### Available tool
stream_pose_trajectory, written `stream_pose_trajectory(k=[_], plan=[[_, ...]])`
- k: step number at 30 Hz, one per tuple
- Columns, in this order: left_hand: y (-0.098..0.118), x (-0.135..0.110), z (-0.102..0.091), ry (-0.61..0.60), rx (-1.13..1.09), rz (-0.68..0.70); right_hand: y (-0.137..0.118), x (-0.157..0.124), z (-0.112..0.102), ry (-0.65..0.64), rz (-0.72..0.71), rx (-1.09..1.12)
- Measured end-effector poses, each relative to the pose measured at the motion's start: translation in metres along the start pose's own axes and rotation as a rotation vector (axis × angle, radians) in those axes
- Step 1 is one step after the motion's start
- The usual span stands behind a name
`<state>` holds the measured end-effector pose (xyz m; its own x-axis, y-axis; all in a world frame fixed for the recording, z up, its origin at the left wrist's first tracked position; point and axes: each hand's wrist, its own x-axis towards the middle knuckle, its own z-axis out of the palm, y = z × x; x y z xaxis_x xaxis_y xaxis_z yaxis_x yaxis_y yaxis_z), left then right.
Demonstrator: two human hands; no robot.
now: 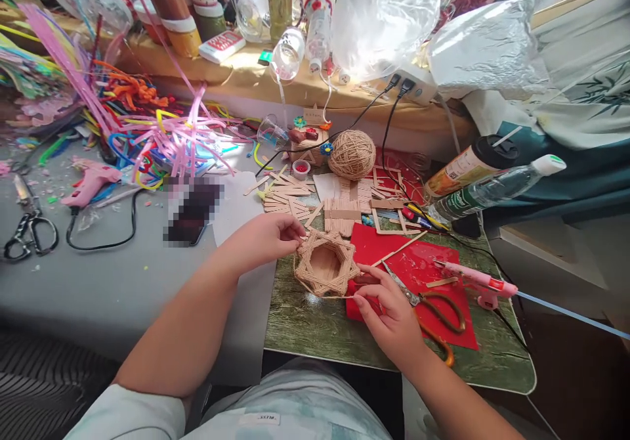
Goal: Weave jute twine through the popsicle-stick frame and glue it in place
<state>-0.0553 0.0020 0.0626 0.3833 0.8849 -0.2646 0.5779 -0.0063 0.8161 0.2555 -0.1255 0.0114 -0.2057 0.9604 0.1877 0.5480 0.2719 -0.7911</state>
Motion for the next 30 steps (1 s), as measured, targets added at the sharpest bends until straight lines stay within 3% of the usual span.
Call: stream_pose_trajectory(k=[13, 22, 30], plan=[[0.0, -0.002, -0.005, -0.074, 0.098, -0.039, 0.007, -0.022, -0.006, -0.068, -0.154, -0.043], [-0.001, -0.004, -0.004, -0.076, 0.088, -0.017, 0.014, -0.024, -0.003, -0.045, 0.001, 0.128], [0.005, -0.012, -0.005, -0.157, 0.2, 0.029, 0.013, -0.021, -0.003, 0.005, 0.026, 0.142]])
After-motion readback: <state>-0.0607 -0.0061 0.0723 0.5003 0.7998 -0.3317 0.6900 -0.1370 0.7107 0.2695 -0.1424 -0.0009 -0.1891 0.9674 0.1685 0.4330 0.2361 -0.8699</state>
